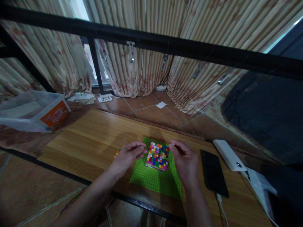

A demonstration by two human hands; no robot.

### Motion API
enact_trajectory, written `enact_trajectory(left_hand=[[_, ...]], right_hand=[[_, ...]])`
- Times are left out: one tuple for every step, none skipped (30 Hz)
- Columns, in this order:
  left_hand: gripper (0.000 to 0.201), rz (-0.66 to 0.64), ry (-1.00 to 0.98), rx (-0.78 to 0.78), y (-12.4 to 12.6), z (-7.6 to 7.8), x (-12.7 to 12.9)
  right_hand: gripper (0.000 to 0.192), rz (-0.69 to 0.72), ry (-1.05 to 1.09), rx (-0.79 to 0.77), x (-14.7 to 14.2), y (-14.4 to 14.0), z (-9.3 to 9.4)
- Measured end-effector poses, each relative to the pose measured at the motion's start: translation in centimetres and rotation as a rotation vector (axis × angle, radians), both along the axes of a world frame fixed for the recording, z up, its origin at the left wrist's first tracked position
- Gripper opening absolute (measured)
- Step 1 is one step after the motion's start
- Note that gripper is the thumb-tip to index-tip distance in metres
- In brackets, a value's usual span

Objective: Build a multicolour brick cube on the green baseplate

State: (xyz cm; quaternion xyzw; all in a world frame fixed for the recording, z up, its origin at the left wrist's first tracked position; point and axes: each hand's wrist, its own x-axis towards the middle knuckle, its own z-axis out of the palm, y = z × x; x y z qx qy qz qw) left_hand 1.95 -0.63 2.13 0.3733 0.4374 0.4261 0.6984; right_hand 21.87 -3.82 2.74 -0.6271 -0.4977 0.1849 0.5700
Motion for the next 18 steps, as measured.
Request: enact_trajectory(left_hand=[[0.013, -0.004, 0.009, 0.005, 0.0, -0.1, 0.1], [0.011, -0.009, 0.020, 0.011, 0.0, -0.3, 0.3], [0.010, -0.013, 0.034, 0.024, 0.0, -0.4, 0.4], [0.009, -0.017, 0.052, 0.042, 0.1, -0.6, 0.5], [0.009, -0.018, 0.073, 0.063, 0.1, -0.8, 0.5], [0.009, -0.022, 0.095, 0.086, 0.2, -0.9, 0.5], [0.010, -0.027, 0.117, 0.109, 0.3, -1.1, 0.5], [0.011, -0.034, 0.137, 0.130, 0.3, -1.2, 0.5], [0.012, -0.040, 0.152, 0.151, 0.3, -1.4, 0.4], [0.013, -0.049, 0.166, 0.171, 0.4, -1.5, 0.4], [0.014, -0.057, 0.178, 0.191, 0.4, -1.6, 0.4], [0.014, -0.065, 0.187, 0.209, 0.4, -1.6, 0.4], [0.014, -0.070, 0.194, 0.221, 0.4, -1.7, 0.4], [0.014, -0.077, 0.197, 0.227, 0.4, -1.7, 0.4], [0.014, -0.081, 0.200, 0.230, 0.4, -1.7, 0.4], [0.014, -0.083, 0.202, 0.233, 0.5, -1.7, 0.4], [0.013, -0.084, 0.205, 0.238, 0.5, -1.8, 0.4], [0.013, -0.084, 0.207, 0.243, 0.5, -1.8, 0.4]], right_hand=[[0.019, 0.021, -0.025, -0.014, 0.1, 0.0, -0.1], [0.019, 0.039, -0.051, -0.023, 0.2, -0.1, -0.1], [0.019, 0.056, -0.076, -0.028, 0.2, -0.1, -0.1], [0.019, 0.072, -0.100, -0.031, 0.2, -0.1, -0.1], [0.019, 0.086, -0.121, -0.031, 0.2, -0.1, -0.1], [0.019, 0.098, -0.140, -0.031, 0.1, -0.1, -0.1], [0.019, 0.101, -0.152, -0.031, 0.0, -0.1, -0.1], [0.019, 0.099, -0.158, -0.035, -0.1, -0.1, -0.1], [0.019, 0.093, -0.159, -0.042, -0.2, -0.1, -0.2], [0.018, 0.086, -0.156, -0.050, -0.2, -0.1, -0.2], [0.018, 0.079, -0.151, -0.058, -0.3, -0.1, -0.3], [0.018, 0.073, -0.148, -0.066, -0.4, -0.1, -0.4], [0.017, 0.070, -0.150, -0.072, -0.4, -0.1, -0.4], [0.017, 0.076, -0.159, -0.077, -0.5, -0.1, -0.5], [0.016, 0.086, -0.172, -0.079, -0.5, -0.1, -0.5], [0.016, 0.100, -0.192, -0.080, -0.5, -0.1, -0.6], [0.015, 0.118, -0.221, -0.082, -0.5, -0.1, -0.7], [0.015, 0.140, -0.257, -0.087, -0.5, -0.1, -0.7]])
